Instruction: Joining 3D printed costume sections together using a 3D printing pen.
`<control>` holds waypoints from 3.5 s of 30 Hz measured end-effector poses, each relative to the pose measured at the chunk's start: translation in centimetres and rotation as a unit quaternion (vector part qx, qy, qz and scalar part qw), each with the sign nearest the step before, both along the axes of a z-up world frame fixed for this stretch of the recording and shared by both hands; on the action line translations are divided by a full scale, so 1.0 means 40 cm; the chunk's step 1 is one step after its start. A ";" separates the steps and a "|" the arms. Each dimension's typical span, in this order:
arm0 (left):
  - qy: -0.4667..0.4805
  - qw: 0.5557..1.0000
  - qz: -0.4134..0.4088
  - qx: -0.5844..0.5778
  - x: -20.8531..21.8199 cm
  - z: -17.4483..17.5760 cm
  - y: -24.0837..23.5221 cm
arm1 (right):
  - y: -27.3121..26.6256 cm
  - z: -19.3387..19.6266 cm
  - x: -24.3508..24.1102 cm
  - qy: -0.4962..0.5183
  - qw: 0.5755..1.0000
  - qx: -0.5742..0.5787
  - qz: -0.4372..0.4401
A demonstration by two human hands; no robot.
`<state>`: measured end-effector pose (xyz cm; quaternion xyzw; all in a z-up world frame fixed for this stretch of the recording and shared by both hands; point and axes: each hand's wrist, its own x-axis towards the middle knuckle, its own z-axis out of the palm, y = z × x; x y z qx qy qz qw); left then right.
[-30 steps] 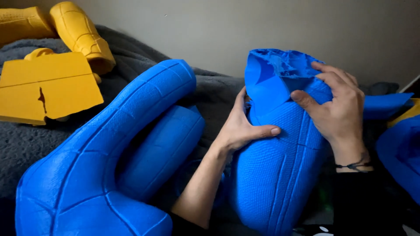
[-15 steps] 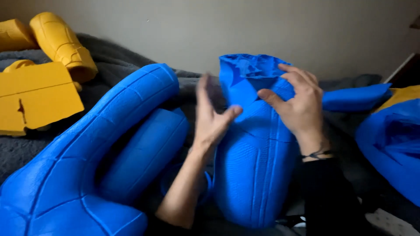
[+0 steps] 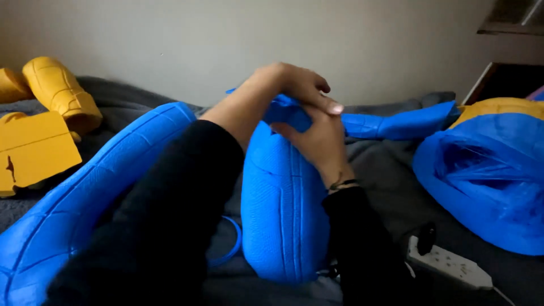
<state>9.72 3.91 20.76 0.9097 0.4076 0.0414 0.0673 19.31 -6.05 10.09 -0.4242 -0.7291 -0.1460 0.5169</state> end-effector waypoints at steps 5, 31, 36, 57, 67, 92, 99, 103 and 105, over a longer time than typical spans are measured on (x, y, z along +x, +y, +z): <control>-0.038 0.997 -0.049 -0.034 0.010 -0.039 0.053 | 0.008 -0.010 0.012 0.017 0.999 -0.014 -0.046; -0.031 0.997 0.000 0.071 -0.071 -0.085 0.045 | -0.274 -0.199 0.159 0.258 0.938 -0.230 -0.025; -0.005 0.998 0.030 0.050 -0.067 -0.048 -0.004 | -0.438 -0.382 0.204 0.277 0.790 -0.536 -0.108; -0.003 0.997 0.040 0.072 -0.079 -0.021 -0.048 | 0.012 -0.291 0.227 0.406 0.780 -0.327 0.346; -0.027 0.996 0.034 0.076 -0.112 -0.013 -0.070 | 0.120 -0.272 0.209 0.417 0.531 -0.484 0.556; -0.031 0.994 0.061 0.082 -0.137 -0.015 -0.086 | 0.063 -0.209 0.186 0.400 0.577 -0.470 0.535; -0.041 0.993 0.072 0.080 -0.143 0.000 -0.094 | 0.096 -0.262 0.185 0.426 0.565 -0.457 0.539; -0.047 0.993 0.061 0.085 -0.145 -0.002 -0.095 | 0.091 -0.278 0.181 0.435 0.604 -0.438 0.504; -0.051 0.993 0.052 0.093 -0.141 -0.003 -0.096 | 0.079 -0.265 0.184 0.422 0.608 -0.429 0.518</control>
